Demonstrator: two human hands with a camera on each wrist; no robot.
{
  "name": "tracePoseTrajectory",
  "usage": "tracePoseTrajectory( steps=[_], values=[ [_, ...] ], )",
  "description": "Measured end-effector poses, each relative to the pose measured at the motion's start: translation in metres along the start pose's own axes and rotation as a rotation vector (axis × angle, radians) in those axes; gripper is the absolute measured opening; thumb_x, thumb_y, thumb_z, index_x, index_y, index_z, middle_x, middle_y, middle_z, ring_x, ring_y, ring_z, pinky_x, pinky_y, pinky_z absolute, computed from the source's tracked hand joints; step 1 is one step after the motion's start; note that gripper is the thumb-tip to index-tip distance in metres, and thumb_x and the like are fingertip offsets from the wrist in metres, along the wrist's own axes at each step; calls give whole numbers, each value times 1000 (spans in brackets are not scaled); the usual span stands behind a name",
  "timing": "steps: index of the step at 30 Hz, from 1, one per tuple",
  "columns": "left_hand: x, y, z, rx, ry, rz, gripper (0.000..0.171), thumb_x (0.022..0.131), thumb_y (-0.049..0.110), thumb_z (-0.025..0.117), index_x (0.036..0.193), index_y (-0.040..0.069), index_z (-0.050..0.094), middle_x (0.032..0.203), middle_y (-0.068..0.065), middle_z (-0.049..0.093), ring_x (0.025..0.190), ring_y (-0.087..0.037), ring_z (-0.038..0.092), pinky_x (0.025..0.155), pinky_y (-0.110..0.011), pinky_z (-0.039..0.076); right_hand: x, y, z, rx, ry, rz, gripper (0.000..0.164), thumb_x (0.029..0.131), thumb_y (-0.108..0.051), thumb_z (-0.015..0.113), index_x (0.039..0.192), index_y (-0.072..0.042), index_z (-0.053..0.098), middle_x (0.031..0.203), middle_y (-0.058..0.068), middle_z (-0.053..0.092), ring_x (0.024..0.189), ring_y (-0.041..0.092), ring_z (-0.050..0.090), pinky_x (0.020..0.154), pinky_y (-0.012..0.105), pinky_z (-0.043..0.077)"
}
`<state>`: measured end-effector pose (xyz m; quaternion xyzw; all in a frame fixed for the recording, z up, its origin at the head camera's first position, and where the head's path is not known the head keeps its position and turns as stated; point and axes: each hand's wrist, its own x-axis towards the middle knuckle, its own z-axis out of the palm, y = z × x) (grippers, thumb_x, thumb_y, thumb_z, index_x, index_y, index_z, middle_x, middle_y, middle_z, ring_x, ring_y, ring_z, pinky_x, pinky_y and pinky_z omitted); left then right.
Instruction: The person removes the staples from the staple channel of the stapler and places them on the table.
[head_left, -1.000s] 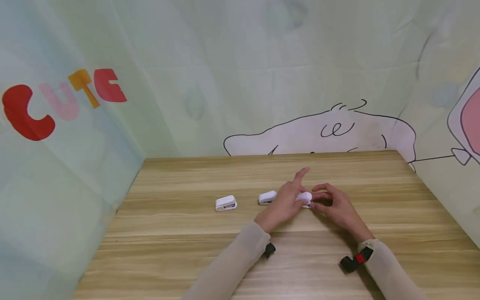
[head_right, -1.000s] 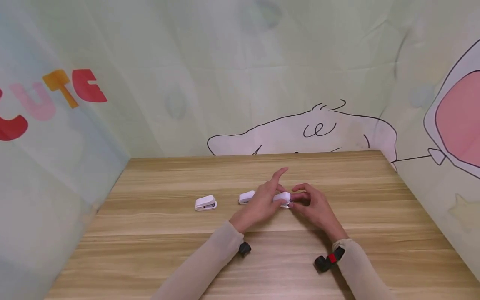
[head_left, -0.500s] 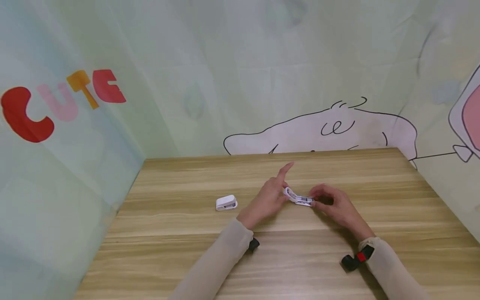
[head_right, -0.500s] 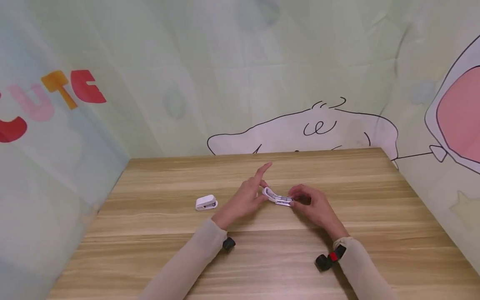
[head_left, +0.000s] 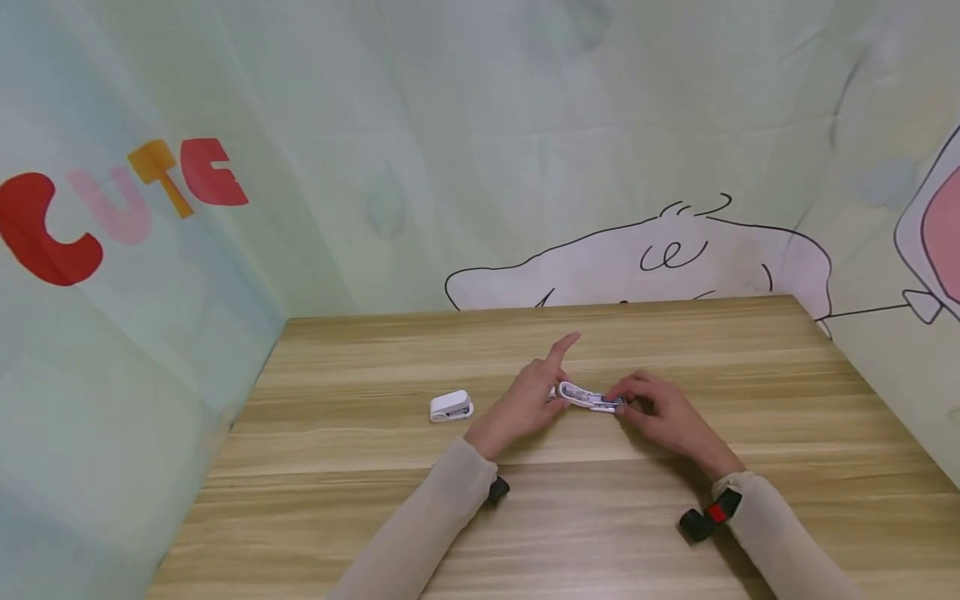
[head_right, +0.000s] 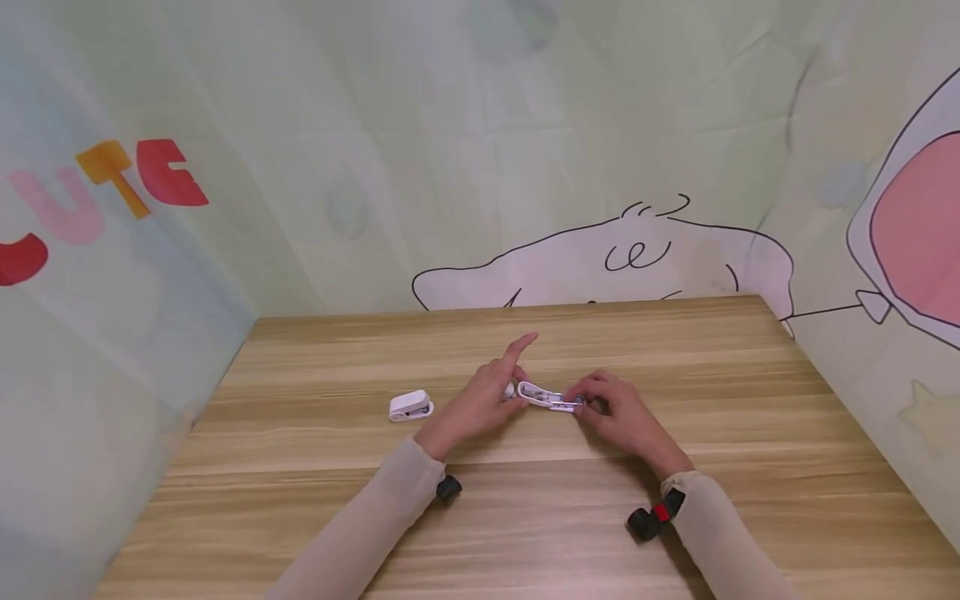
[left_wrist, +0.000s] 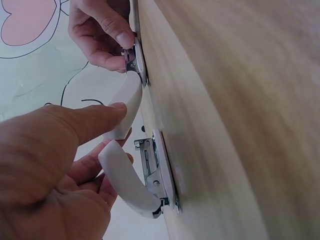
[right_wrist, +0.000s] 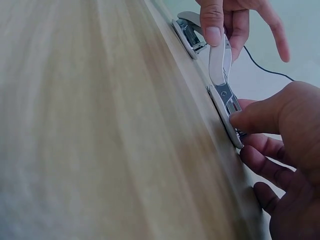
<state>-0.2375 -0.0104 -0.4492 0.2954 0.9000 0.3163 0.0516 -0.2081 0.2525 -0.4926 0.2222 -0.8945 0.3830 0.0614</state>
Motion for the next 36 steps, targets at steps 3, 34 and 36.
tracePoseTrajectory(
  steps=[3,34,36],
  values=[
    [0,-1,1,7,1,-2,96,99,6,75,171,28,14,119,-5,75,112,-22,62,111,-44,51,0,0,1,-10,8,10,24,94,-2,78,106,-23,79,110,-1,73,97,13,61,88,28,47],
    [0,1,0,11,-3,-6,95,99,5,75,171,28,17,119,-4,74,111,-20,62,110,-42,53,-6,-8,6,37,172,141,17,99,-16,78,116,-19,76,112,2,79,98,7,67,85,22,53],
    [-1,2,0,15,-1,-7,96,99,6,75,171,30,17,119,-4,73,111,-20,62,110,-41,53,-7,-8,5,79,221,158,18,100,-18,77,118,-18,74,114,4,79,99,3,68,86,17,53]
  ],
)
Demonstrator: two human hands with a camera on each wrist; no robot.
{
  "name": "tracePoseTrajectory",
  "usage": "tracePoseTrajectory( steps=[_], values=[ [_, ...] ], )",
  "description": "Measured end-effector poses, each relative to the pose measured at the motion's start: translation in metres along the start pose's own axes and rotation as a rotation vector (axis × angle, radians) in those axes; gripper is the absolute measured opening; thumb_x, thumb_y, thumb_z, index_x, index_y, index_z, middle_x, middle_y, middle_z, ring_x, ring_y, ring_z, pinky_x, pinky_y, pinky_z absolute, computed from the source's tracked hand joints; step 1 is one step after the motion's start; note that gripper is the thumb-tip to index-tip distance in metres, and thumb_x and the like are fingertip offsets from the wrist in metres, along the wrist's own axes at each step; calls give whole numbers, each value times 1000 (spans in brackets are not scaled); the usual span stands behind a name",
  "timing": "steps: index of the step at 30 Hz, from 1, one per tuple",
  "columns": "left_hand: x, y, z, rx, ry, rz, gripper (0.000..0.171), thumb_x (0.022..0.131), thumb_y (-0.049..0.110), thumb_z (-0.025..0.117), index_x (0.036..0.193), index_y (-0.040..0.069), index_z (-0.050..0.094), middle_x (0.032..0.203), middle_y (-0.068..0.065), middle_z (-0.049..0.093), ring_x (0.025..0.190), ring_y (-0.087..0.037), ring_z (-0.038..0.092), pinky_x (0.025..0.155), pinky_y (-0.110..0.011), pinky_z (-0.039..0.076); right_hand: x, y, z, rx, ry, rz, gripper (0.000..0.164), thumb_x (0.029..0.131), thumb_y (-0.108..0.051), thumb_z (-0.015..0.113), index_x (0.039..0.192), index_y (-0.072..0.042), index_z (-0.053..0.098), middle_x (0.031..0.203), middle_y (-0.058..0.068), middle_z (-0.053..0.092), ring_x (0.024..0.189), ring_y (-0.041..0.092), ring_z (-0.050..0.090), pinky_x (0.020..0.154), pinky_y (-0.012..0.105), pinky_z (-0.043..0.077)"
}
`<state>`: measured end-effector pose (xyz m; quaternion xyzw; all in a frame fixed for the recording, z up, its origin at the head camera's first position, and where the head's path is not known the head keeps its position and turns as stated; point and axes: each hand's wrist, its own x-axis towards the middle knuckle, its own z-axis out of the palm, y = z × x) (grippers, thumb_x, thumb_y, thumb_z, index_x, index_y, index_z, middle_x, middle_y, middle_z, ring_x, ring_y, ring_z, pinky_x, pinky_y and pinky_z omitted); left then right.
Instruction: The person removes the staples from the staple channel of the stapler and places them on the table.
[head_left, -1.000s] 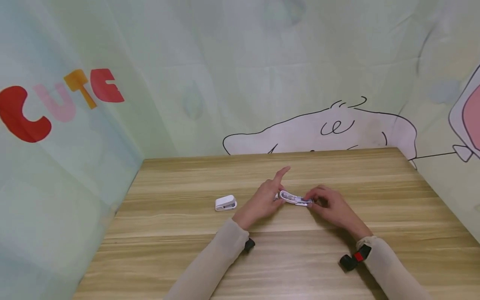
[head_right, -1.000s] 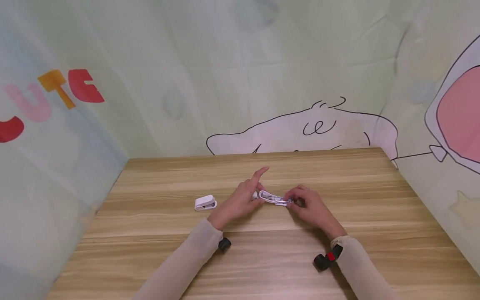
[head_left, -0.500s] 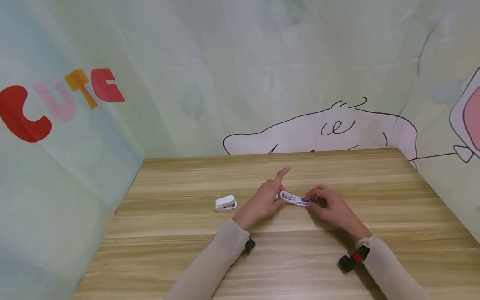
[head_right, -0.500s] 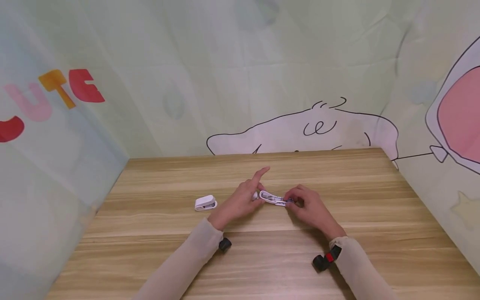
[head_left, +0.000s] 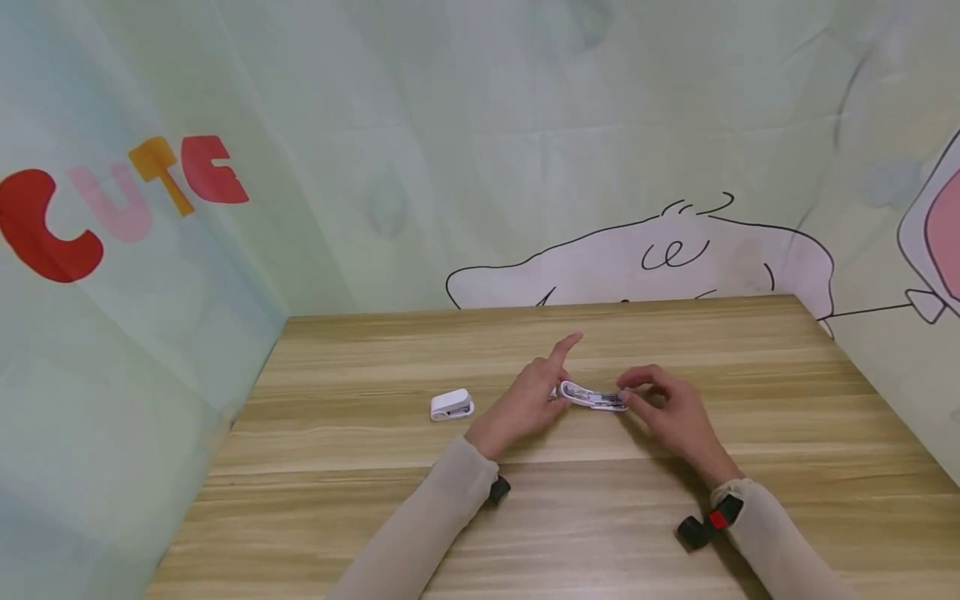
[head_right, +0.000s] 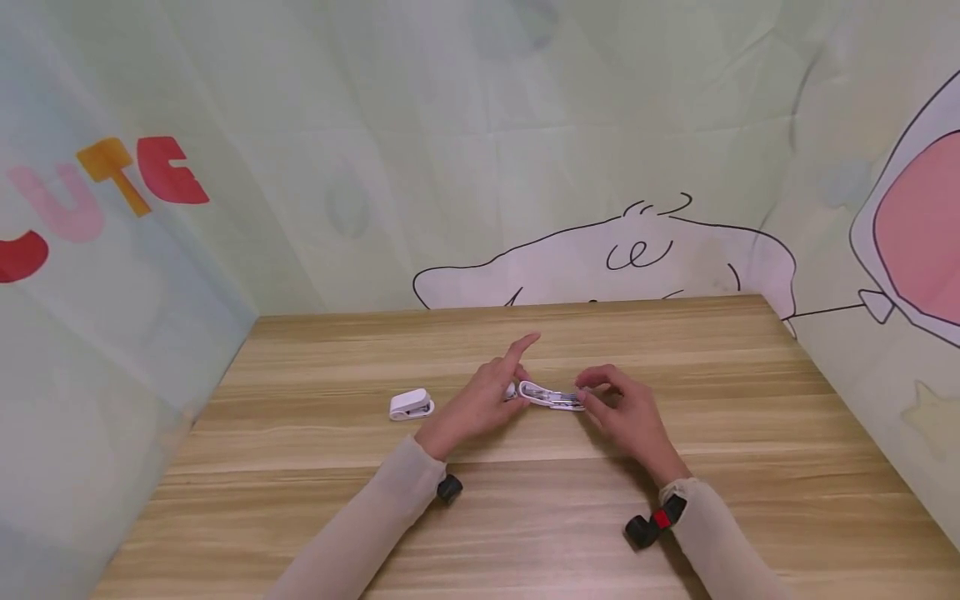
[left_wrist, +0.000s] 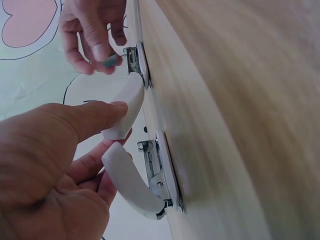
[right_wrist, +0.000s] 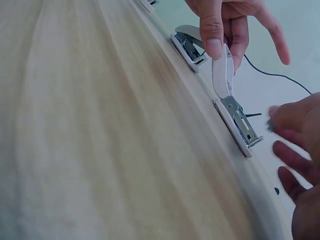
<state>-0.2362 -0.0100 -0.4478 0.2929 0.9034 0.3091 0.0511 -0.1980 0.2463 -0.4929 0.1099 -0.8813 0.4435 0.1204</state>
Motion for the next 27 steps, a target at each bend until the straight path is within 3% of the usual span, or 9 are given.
tracePoseTrajectory(
  steps=[4,8,12,16,19,27],
  values=[
    [0,1,1,4,0,3,98,99,6,76,171,32,16,120,-4,73,112,-20,62,110,-41,54,-2,0,-5,52,61,8,26,100,-13,77,124,-9,68,114,10,78,99,-4,68,88,10,53],
    [1,2,2,10,1,6,97,99,6,76,171,29,16,120,-5,73,113,-21,62,110,-41,53,-3,-3,-11,-12,39,-9,41,93,-1,81,129,-3,63,109,14,79,95,5,71,85,12,56],
    [2,3,3,14,0,4,97,98,7,76,171,28,16,121,-5,73,115,-22,62,111,-41,52,-5,-7,-17,-140,-36,-48,59,85,5,85,136,-1,56,103,10,79,91,19,74,81,22,60],
    [3,3,3,24,0,0,97,98,8,77,171,29,16,121,-4,74,115,-21,61,112,-40,52,-6,-8,-18,-228,-105,-108,68,84,6,85,141,-1,48,98,5,78,90,21,74,82,34,61],
    [2,3,3,23,-1,-2,97,98,8,77,171,29,16,121,-4,74,115,-21,61,111,-40,52,-6,-8,-18,-256,-132,-128,69,84,6,83,142,-2,46,98,4,78,90,20,73,83,39,61],
    [1,-1,3,-1,-4,-11,99,98,10,77,171,32,14,125,-5,73,120,-24,61,114,-43,51,-5,-10,-17,-263,-156,-83,72,86,3,83,145,-3,43,103,8,78,95,23,73,87,47,58]
  ],
)
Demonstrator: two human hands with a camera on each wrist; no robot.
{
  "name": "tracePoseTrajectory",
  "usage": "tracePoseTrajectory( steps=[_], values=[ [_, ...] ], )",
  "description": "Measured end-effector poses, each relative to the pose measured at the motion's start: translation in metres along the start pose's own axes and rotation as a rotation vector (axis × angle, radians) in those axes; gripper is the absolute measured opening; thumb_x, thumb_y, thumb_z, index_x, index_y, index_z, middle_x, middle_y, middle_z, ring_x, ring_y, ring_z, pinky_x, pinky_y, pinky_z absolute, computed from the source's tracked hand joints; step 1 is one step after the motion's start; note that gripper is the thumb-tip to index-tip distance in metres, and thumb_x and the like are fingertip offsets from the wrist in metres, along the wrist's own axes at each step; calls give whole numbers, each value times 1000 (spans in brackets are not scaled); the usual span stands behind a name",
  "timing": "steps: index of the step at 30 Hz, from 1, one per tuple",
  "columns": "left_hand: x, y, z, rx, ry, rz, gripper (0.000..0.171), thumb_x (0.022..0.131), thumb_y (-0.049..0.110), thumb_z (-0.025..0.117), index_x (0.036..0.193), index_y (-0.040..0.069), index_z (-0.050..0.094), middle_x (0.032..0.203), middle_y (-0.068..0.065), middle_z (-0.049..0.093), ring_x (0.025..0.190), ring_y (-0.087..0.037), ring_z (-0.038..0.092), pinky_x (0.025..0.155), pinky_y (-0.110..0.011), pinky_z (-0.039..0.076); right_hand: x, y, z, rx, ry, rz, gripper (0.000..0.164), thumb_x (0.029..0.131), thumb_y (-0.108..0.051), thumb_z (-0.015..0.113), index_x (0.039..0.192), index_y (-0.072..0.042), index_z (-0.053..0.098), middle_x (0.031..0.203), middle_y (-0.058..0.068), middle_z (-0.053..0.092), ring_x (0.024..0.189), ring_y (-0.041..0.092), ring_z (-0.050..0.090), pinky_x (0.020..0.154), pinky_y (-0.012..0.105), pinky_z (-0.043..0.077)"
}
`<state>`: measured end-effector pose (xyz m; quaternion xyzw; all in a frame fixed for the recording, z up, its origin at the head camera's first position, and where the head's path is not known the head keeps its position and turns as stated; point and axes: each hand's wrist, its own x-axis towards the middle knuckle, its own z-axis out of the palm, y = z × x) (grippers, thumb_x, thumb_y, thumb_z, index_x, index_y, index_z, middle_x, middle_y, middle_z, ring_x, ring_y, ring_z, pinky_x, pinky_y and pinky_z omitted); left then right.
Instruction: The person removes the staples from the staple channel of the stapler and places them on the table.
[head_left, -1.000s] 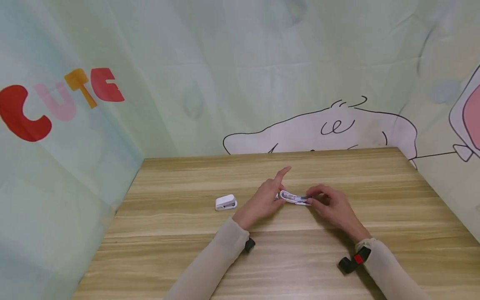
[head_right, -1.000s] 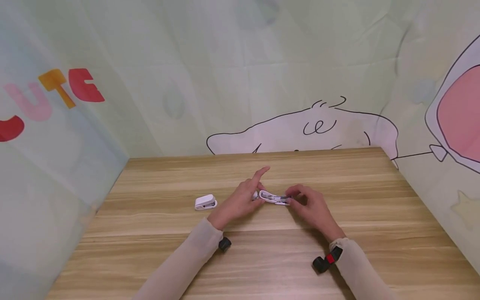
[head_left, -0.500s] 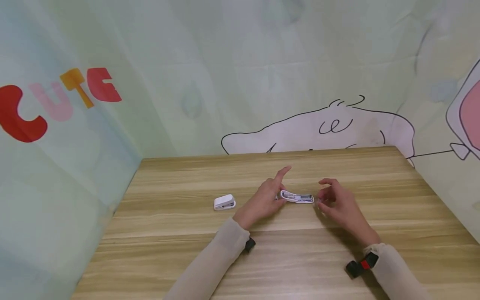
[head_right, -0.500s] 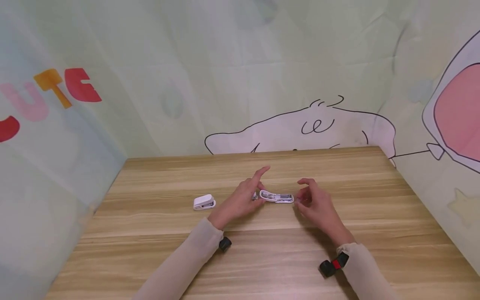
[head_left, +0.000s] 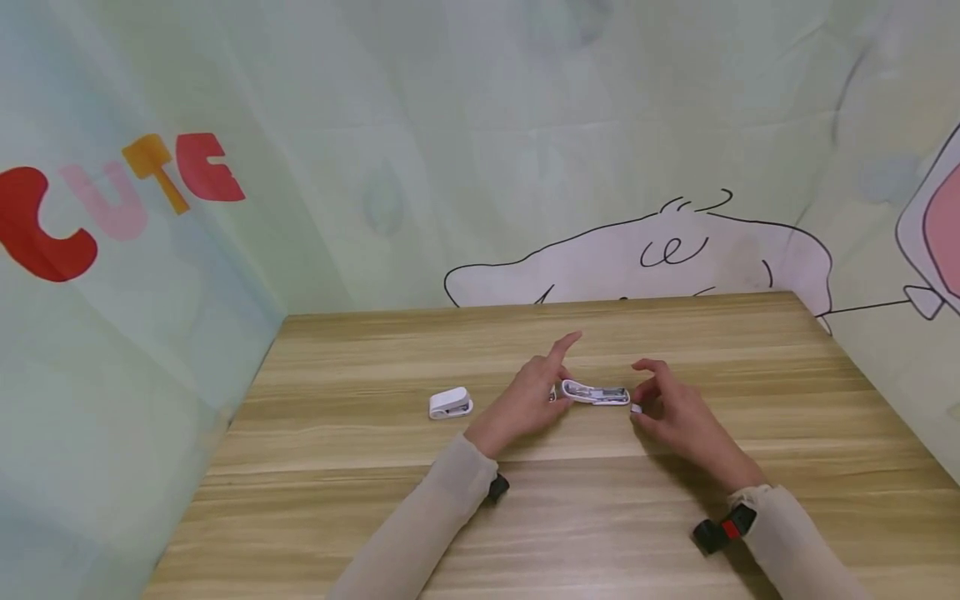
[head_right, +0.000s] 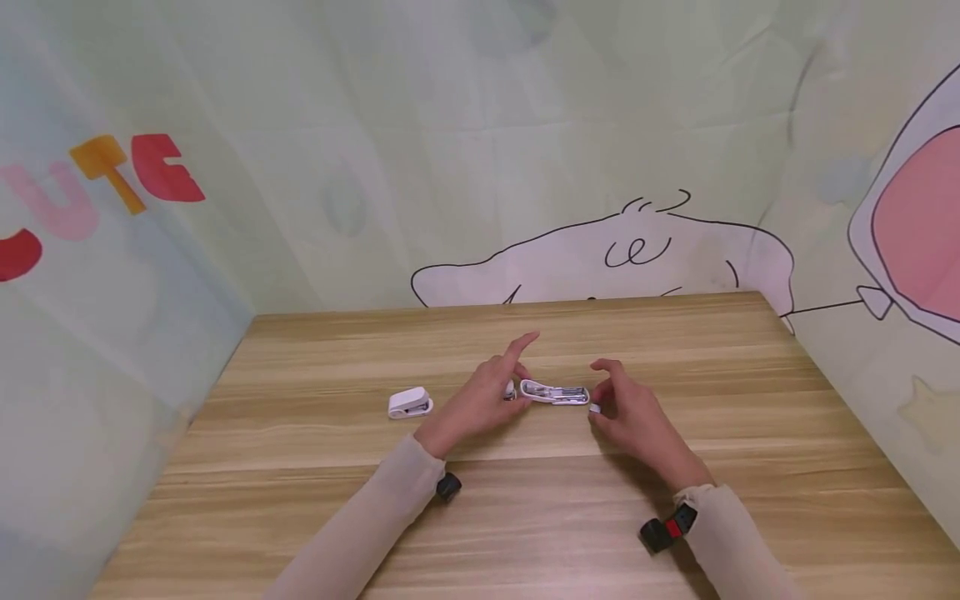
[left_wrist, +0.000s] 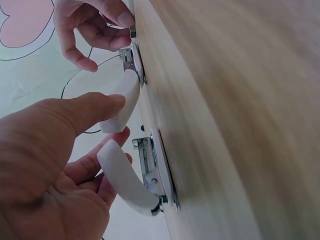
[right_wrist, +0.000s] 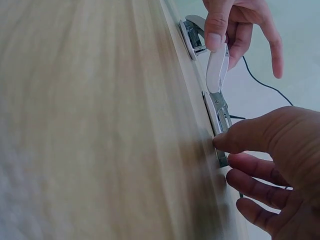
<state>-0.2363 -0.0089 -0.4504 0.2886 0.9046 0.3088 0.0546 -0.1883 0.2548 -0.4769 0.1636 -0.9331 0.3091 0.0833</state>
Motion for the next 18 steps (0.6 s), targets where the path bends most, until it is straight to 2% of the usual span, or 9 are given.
tracePoseTrajectory(
  steps=[7,12,18],
  values=[
    [-4,-5,-7,-5,-6,-28,105,96,17,82,171,37,12,137,-6,70,131,-28,61,117,-48,50,1,-2,2,27,52,22,75,86,-2,85,148,-3,44,117,16,72,110,35,69,96,57,55],
    [-7,-11,-14,-17,-16,-12,108,94,18,84,171,35,11,144,-10,68,137,-33,58,120,-52,47,7,-6,4,89,69,20,76,86,-6,87,150,-6,45,129,15,74,121,36,67,99,54,51],
    [-11,-17,-19,-88,-21,-31,108,94,15,84,171,36,11,145,-11,67,141,-35,57,121,-55,46,20,-15,11,174,35,23,76,89,-14,88,152,-14,45,133,9,76,126,32,67,101,48,49]
  ],
)
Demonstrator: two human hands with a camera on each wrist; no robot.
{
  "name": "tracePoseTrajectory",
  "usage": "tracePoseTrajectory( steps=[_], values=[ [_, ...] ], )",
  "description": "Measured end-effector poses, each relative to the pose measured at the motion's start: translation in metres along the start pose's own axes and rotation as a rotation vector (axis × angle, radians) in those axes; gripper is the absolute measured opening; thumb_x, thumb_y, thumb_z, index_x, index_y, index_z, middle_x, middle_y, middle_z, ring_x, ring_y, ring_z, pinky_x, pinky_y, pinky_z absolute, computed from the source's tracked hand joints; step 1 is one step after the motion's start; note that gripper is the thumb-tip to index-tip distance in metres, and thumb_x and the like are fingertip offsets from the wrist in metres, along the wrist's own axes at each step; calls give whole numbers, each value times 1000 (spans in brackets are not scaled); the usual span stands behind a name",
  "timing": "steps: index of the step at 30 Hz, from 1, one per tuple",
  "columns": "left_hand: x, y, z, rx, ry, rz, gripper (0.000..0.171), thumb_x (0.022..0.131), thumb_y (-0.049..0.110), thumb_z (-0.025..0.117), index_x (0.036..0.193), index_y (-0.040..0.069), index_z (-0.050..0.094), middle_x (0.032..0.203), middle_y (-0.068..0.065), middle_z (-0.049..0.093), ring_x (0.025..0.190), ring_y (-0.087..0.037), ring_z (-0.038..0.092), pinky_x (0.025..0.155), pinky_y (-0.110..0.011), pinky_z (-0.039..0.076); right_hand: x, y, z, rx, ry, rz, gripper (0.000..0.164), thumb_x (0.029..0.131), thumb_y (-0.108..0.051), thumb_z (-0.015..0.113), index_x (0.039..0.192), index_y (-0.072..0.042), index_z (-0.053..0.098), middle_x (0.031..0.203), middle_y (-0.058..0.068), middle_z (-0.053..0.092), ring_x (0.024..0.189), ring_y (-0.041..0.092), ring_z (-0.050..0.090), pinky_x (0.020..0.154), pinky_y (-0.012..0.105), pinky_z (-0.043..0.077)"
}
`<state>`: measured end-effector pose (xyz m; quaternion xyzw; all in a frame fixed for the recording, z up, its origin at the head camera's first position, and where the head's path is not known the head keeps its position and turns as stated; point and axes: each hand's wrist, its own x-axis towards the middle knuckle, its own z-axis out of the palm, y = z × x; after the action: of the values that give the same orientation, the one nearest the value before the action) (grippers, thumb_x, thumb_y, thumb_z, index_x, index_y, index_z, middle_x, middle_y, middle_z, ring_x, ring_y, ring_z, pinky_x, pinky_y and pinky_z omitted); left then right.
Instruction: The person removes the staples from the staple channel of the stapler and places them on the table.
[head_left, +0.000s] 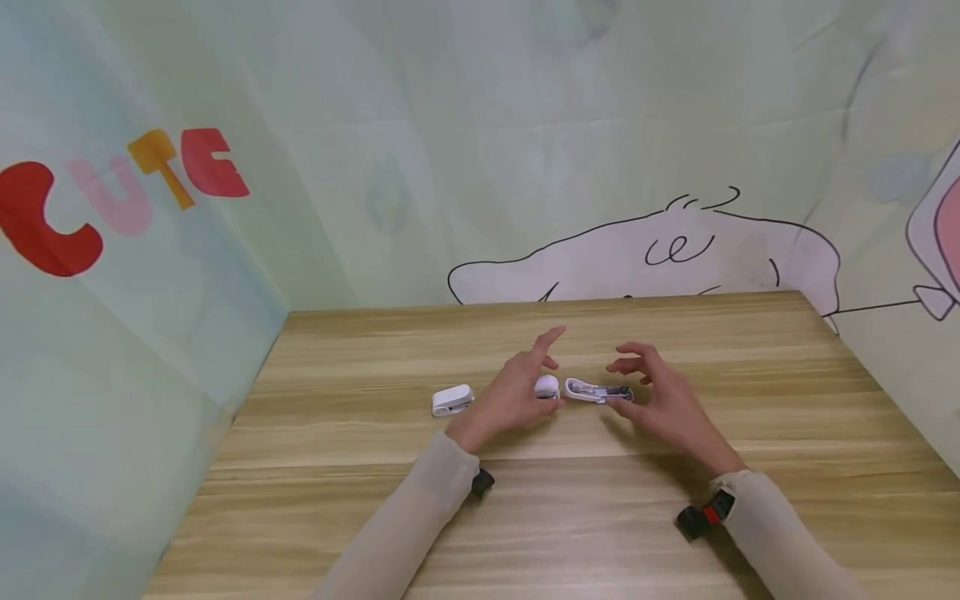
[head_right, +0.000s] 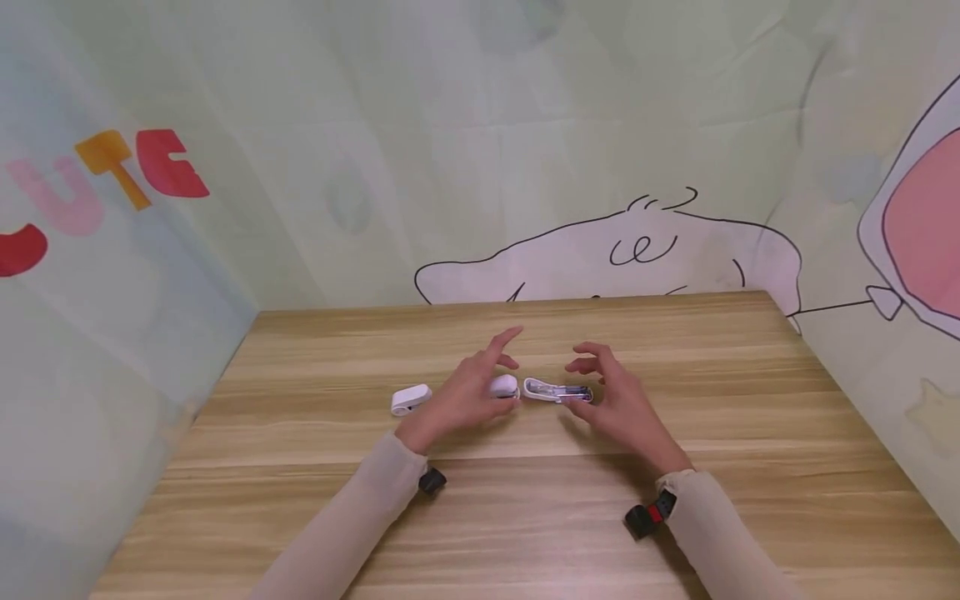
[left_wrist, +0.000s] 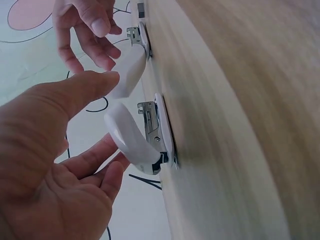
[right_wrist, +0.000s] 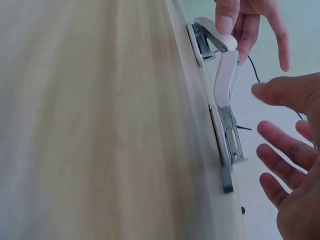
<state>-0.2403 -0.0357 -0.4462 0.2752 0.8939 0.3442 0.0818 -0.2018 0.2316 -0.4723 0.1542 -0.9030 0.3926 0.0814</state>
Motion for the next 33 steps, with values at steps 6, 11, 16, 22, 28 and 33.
tracePoseTrajectory(
  steps=[6,11,16,22,28,33],
  values=[
    [-5,-4,-6,-85,29,-10,106,94,14,83,170,39,13,141,-10,71,138,-36,61,121,-57,45,11,-8,12,136,-37,25,73,91,-16,87,151,-13,46,134,7,77,137,34,64,109,55,44],
    [-7,-8,-9,-161,49,-47,103,93,13,83,169,39,17,136,-8,74,135,-37,65,119,-57,47,20,-14,23,173,-61,20,72,90,-15,87,149,-11,47,131,7,79,135,36,68,110,57,43],
    [-7,-10,-8,-267,56,-90,100,93,9,83,167,36,22,133,-7,75,138,-38,65,122,-56,46,28,-20,33,147,-63,-3,68,89,-13,88,146,-10,51,125,9,81,127,36,72,112,63,43],
    [-6,-12,-7,-280,78,-109,95,94,7,81,167,30,26,130,-8,76,136,-37,65,120,-57,47,34,-26,41,131,-94,-14,66,88,-9,87,144,-8,53,123,7,82,130,37,70,115,67,42],
    [-6,-16,-5,-243,79,-82,93,94,8,80,168,23,25,128,-8,76,116,-30,69,105,-50,53,40,-33,48,67,-121,-2,64,87,-14,88,142,-12,55,121,3,82,127,35,70,110,63,48],
    [-7,-19,-3,-222,81,-46,92,94,5,79,167,20,27,127,-12,76,121,-31,69,111,-51,51,43,-33,54,32,-109,-16,63,85,-10,88,139,-11,56,115,5,83,119,32,75,107,60,48]
  ],
)
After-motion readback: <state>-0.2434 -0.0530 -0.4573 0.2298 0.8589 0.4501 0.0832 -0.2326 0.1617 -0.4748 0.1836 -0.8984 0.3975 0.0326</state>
